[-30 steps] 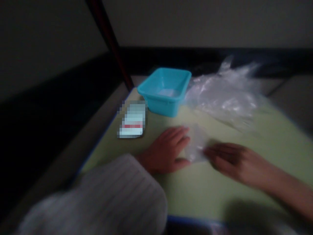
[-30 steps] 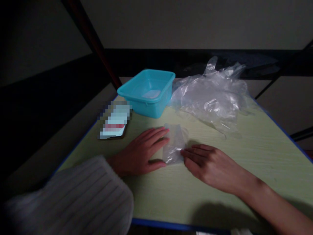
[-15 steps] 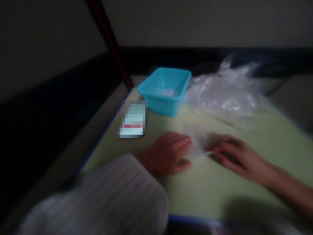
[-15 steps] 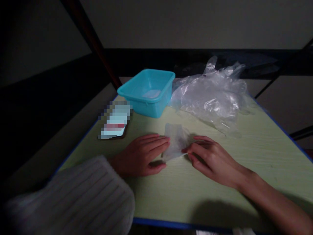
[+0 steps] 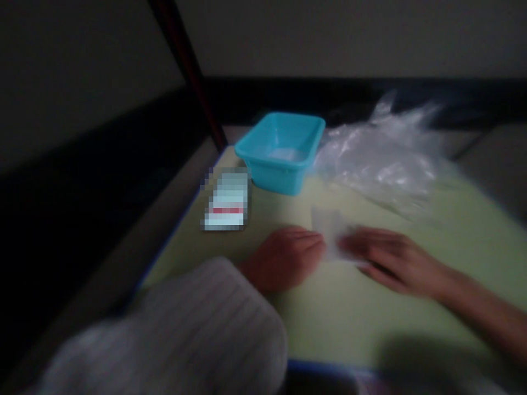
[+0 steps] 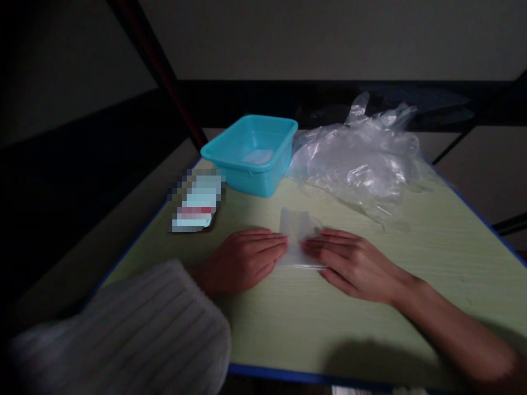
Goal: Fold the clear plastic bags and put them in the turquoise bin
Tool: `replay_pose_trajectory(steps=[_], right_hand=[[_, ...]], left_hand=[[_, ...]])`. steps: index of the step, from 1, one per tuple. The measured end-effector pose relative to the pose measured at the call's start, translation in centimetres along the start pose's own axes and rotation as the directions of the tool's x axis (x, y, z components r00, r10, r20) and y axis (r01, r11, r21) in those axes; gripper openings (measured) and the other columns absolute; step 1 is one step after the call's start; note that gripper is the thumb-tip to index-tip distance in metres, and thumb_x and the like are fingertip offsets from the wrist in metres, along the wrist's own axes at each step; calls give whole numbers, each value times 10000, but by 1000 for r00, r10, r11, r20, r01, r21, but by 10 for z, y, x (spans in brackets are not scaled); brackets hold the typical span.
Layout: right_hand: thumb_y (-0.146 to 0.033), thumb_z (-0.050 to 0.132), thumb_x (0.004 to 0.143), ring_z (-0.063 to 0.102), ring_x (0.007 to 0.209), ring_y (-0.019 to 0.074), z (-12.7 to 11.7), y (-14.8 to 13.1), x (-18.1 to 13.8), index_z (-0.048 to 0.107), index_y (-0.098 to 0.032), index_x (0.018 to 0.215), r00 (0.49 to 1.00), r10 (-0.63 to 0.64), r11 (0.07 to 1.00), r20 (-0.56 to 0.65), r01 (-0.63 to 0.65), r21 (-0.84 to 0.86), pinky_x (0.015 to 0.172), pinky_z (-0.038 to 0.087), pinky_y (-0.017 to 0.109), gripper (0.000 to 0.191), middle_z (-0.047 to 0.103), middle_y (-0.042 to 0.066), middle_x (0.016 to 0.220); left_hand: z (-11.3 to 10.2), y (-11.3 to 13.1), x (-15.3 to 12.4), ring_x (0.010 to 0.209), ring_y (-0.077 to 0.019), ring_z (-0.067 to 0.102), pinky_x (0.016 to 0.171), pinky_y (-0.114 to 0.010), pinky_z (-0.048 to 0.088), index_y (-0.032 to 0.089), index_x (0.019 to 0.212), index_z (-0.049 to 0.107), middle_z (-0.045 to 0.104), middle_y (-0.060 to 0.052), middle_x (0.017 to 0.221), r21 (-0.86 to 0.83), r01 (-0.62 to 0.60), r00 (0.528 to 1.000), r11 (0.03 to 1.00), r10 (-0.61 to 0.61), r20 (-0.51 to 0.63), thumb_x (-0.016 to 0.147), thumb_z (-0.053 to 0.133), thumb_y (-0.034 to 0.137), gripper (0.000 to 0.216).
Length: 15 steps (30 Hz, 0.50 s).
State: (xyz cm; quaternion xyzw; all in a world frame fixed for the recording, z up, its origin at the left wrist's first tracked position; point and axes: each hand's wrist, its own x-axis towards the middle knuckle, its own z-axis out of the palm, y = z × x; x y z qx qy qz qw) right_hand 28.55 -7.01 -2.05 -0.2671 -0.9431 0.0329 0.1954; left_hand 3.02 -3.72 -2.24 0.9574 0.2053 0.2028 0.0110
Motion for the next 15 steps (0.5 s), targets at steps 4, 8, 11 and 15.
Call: replay_pose_trajectory(steps=[4,8,11,15], right_hand=[[-184,444,936,667,832,174,-3,-4,3,559,-182,1069,990,137,978,-24,-132,163,740,532,312,176,698,67,930],[-265,453,941,492,450,94,-5,-10,7,538,-204,796,911,411,859,-22,-379,345,419,375,200,179,516,-51,546],[-380,471,922,412,415,86,-4,-12,14,510,-202,754,799,601,672,38,-530,517,375,297,196,248,440,-66,503],[-515,541,834,429,411,95,-4,-12,25,507,-199,723,652,743,427,152,-636,643,365,306,201,337,462,-54,495]], left_hand=[[-3,3,0,824,-163,660,816,-315,511,151,893,651,707,-62,857,-103,89,996,991,-89,8,891,420,147,231],[-2,6,2,683,-148,637,677,-266,488,153,772,668,684,-32,710,-236,227,971,945,-238,-20,867,480,183,212],[0,7,4,576,-118,591,565,-222,430,138,720,676,665,-8,639,-376,337,922,864,-384,-56,815,563,198,160],[4,5,9,543,-86,565,524,-181,398,123,707,682,677,7,633,-561,444,845,699,-534,3,768,585,130,115]])
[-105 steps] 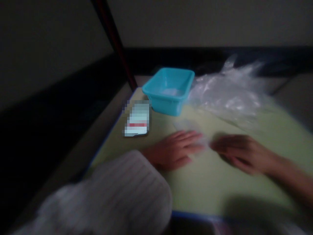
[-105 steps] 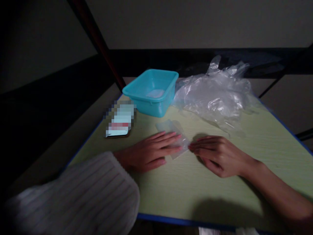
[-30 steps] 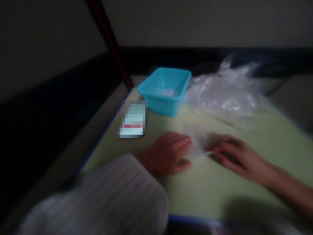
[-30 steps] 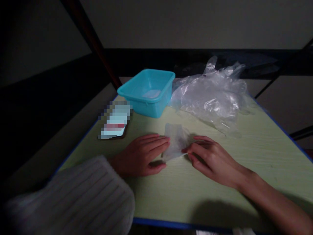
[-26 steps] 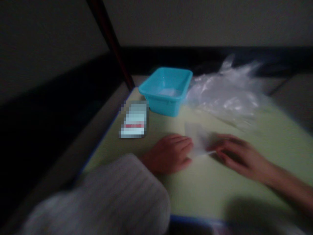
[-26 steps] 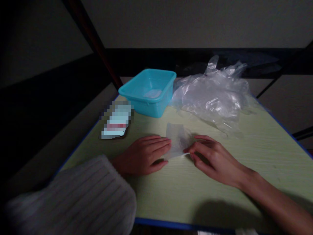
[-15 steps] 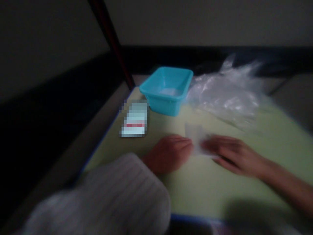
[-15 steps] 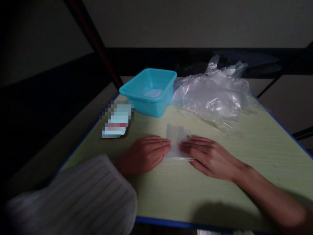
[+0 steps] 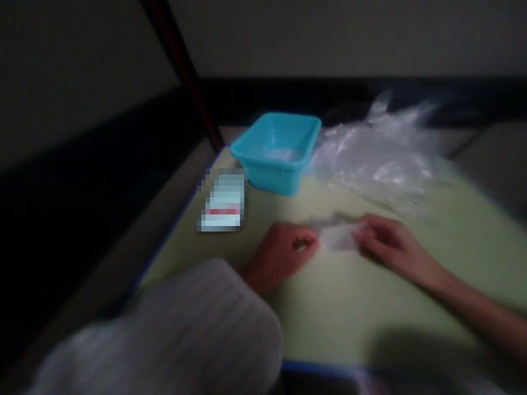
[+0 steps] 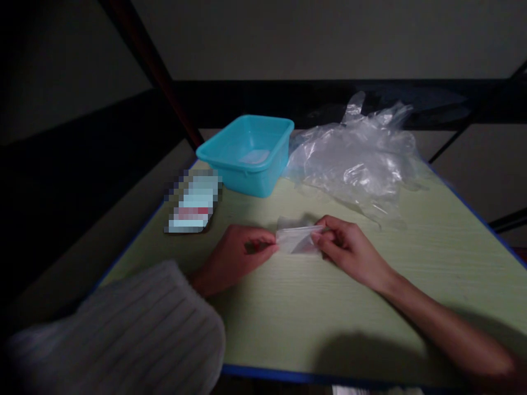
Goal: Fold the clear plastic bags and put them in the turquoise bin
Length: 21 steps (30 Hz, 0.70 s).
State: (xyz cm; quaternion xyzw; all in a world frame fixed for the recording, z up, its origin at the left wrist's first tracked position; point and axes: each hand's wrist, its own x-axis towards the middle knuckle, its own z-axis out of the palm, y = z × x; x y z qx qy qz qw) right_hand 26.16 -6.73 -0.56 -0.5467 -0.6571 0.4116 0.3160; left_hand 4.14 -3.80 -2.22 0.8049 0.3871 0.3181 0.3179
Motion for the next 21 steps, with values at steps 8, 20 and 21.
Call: replay_pose_trajectory(steps=[8,20,21], right_hand=[[-454,656,747,489,386,116,0,-2,11,537,-182,842,993,87,992,-78,-80,95,352,374,219,311,529,-44,479],[-356,467,919,538,1182,275,10,2,-5,465,-102,1282,833,-542,573,111,463,-677,979,453,446,442,560,188,1293],[-388,454,925,467,1259,289,13,4,-5,401,-78,1344,831,-531,532,166,479,-698,1024,404,477,524,490,208,1370]], left_hand=[[5,-8,8,611,-121,637,561,-191,461,132,780,618,667,-2,641,-225,218,975,950,-222,8,710,595,93,84],[1,-9,20,540,-126,615,478,-182,417,156,1160,456,623,50,589,-246,349,937,904,-333,106,638,607,91,548],[1,-9,20,546,-127,618,486,-185,424,155,1162,453,627,48,596,-250,354,935,901,-335,113,638,604,86,550]])
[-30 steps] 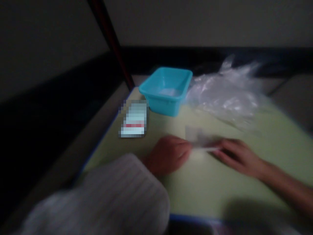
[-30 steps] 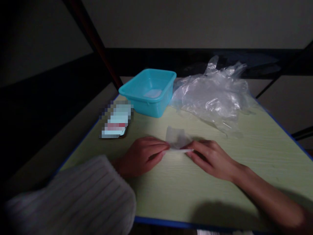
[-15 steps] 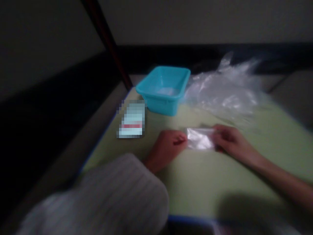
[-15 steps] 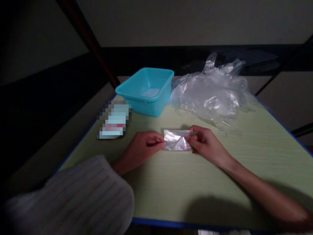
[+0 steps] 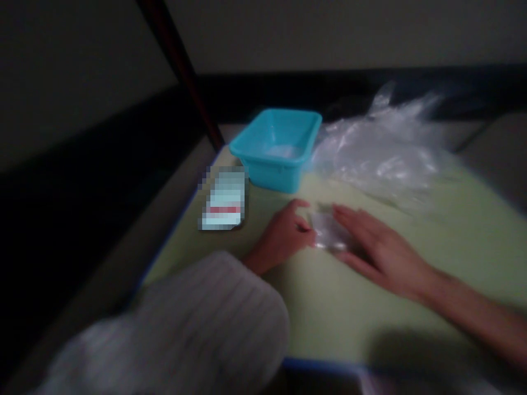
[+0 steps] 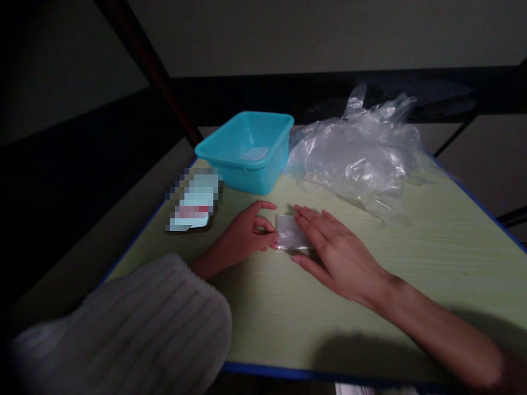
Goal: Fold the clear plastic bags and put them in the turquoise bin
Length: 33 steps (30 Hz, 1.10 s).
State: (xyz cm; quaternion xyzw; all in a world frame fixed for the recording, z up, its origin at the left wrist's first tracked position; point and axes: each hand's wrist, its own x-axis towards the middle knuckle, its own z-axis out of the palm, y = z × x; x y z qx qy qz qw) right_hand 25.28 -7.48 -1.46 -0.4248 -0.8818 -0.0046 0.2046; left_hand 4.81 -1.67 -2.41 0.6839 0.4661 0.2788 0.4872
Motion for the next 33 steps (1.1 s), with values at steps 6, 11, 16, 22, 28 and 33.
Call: replay_pose_trajectory(steps=[6,11,16,22,28,33], right_hand=[[-511,337,947,255,1385,304,15,2,-5,130,-50,1475,989,-82,991,127,94,-96,1078,286,551,731,290,247,1482],[-532,316,947,285,1369,305,16,5,-6,56,-88,1494,984,-87,989,157,104,-105,1071,288,565,750,319,239,1469],[-540,317,944,250,1385,293,14,3,-4,69,-77,1493,986,-80,990,149,95,-99,1085,266,551,759,284,229,1487],[-551,334,934,202,1400,287,14,1,-5,51,-80,1495,992,-53,994,114,63,-90,1089,250,552,786,258,224,1497],[-587,344,915,203,1398,298,17,1,-6,26,-77,1495,987,-51,995,153,63,-77,1086,244,567,835,260,244,1488],[-578,336,923,196,1401,288,17,1,-7,32,-84,1496,987,-53,995,153,66,-81,1095,229,558,815,256,241,1491]], left_hand=[[-1,1,1,558,-137,632,502,-197,450,150,1142,451,631,42,602,7,29,999,1000,-29,14,634,618,81,539],[-3,2,2,562,-136,640,484,-187,452,151,1154,429,629,38,622,-42,56,996,998,-53,74,675,592,76,512],[-4,4,-6,625,-142,636,593,-265,522,139,1044,527,620,-8,740,237,-149,980,960,175,-93,764,549,139,282],[-2,5,-25,1334,-279,369,1102,-425,319,51,1298,430,437,-208,1397,602,-569,803,560,536,260,865,523,349,534],[0,-4,-27,1430,-267,158,1165,-424,154,32,1415,268,236,-208,1514,673,-569,821,473,372,432,924,366,500,686],[0,-5,-28,1436,-265,120,1166,-418,123,31,1425,244,190,-202,1529,683,-576,817,448,342,465,938,331,491,676]])
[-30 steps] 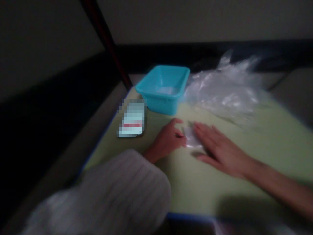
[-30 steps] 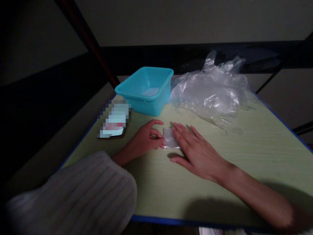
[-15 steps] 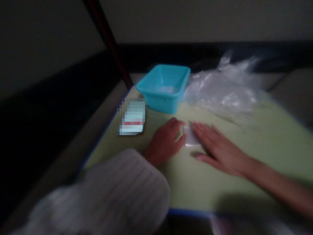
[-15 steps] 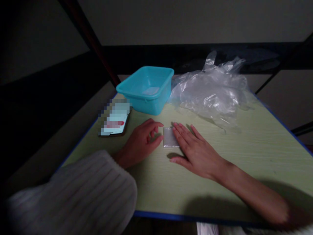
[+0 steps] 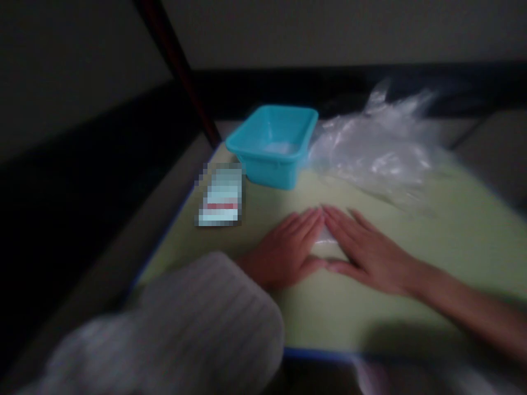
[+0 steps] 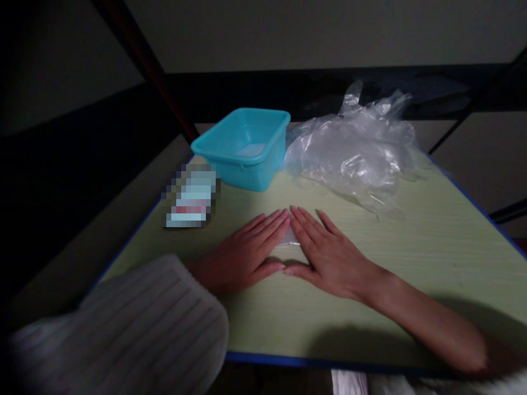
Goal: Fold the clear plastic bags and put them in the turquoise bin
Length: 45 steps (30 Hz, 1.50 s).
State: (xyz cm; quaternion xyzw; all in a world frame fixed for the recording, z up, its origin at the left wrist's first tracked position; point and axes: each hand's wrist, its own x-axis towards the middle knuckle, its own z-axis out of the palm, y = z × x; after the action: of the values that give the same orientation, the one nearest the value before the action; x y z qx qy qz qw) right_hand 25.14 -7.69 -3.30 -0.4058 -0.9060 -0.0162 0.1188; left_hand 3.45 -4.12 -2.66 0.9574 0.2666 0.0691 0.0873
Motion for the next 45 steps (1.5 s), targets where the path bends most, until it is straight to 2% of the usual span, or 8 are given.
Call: replay_pose_trajectory(steps=[4,12,21,25,29,34,41,45], right_hand=[[-582,341,920,202,1398,294,0,1,-1,52,-79,1494,1000,0,1000,14,0,-2,1093,234,559,816,267,250,1486],[-569,352,924,195,1399,302,0,4,-1,-6,-96,1496,999,-20,1000,40,19,10,1090,228,569,824,241,247,1497],[-584,347,917,194,1402,285,-1,5,-2,-32,-130,1498,999,16,999,39,-18,48,1092,223,563,829,235,216,1507],[-571,322,927,139,1413,289,-3,8,-4,-87,-145,1491,1000,10,997,3,-10,75,1086,217,574,816,160,206,1529],[-577,329,923,149,1410,295,-2,10,-4,-71,-155,1495,1000,1,1000,13,-1,27,1076,218,593,815,189,220,1522],[-579,337,921,186,1402,300,0,11,-5,-38,-148,1498,1000,-13,1000,25,12,19,1082,217,587,812,216,226,1514],[-544,379,924,202,1398,300,0,9,-4,-14,-149,1501,999,-10,1000,32,10,13,1077,230,586,802,230,222,1510],[-551,392,916,192,1400,300,0,9,-4,-12,-150,1501,999,-4,1000,33,3,18,1080,228,583,816,222,218,1513]], left_hand=[[-2,0,-1,1436,-271,123,1162,-424,119,42,1432,234,179,-198,1534,3,2,1000,1000,-2,26,934,352,484,677],[-8,1,2,1428,-282,160,1150,-452,114,63,1414,281,205,-192,1528,62,6,998,998,-10,67,923,384,480,653],[0,-3,-2,1439,-250,121,1152,-439,105,88,1451,212,176,-167,1542,5,1,1000,1000,-1,20,929,365,487,674],[0,-6,-2,1446,-254,59,1155,-441,80,122,1471,163,133,-151,1554,-2,-70,997,998,70,-39,924,362,513,702],[-3,-7,-2,1446,-257,54,1155,-443,91,163,1470,196,138,-137,1556,0,-154,988,988,154,-24,924,365,523,677],[-3,-8,-1,1439,-276,102,1154,-452,97,162,1458,249,181,-150,1544,-6,-145,989,989,145,15,921,366,533,663],[-3,-6,0,1425,-312,159,1128,-532,132,206,1445,290,218,-144,1535,-24,-112,994,993,112,17,906,409,535,643],[-5,-6,0,1428,-313,145,1129,-535,114,202,1446,289,203,-138,1540,-22,-102,993,995,103,52,896,408,558,665]])
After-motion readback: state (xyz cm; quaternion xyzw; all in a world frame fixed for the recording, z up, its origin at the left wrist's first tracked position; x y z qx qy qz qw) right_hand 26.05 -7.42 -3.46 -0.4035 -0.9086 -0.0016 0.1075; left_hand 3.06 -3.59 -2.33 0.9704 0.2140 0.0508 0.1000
